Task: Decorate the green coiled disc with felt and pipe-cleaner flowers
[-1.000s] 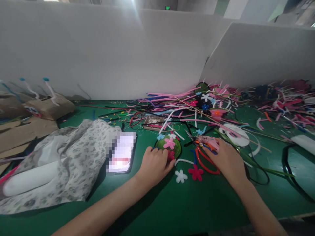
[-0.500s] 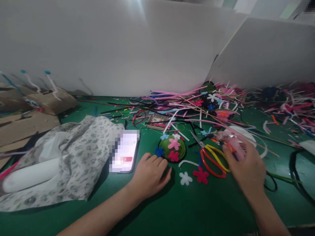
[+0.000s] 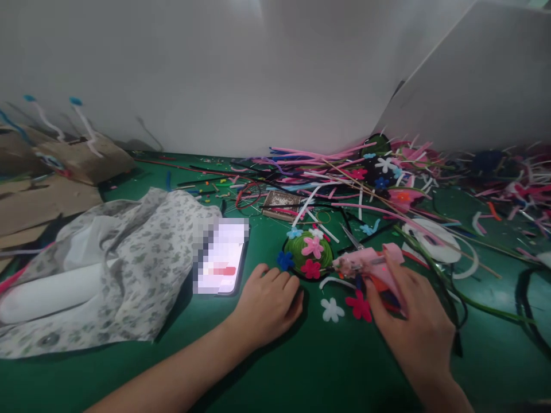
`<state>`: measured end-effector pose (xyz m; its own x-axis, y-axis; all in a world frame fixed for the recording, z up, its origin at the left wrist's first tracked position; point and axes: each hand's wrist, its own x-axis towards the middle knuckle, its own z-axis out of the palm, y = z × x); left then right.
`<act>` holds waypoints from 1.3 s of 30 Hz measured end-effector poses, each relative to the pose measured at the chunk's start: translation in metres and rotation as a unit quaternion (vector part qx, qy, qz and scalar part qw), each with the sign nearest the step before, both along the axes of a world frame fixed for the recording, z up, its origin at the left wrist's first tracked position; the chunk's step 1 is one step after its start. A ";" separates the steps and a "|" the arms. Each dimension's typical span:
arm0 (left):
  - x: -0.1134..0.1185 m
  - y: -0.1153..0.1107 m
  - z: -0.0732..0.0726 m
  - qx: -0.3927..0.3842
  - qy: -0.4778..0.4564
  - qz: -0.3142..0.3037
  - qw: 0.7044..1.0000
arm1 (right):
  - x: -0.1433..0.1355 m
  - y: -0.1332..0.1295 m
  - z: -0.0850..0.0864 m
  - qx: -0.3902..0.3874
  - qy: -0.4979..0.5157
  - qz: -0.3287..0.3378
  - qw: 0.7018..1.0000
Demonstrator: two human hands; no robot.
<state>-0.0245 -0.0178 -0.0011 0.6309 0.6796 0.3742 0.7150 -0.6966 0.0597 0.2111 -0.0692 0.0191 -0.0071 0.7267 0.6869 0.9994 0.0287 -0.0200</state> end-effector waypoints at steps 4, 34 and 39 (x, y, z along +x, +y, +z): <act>-0.002 0.002 -0.001 0.002 -0.005 0.000 1.000 | -0.004 0.002 -0.011 0.030 -0.042 0.010 0.999; -0.005 0.005 -0.007 -0.011 0.019 -0.031 0.999 | -0.009 0.003 -0.006 0.095 -0.164 0.018 0.982; -0.005 0.004 -0.007 -0.018 0.023 -0.031 0.999 | -0.012 0.000 0.000 0.132 -0.219 0.033 0.966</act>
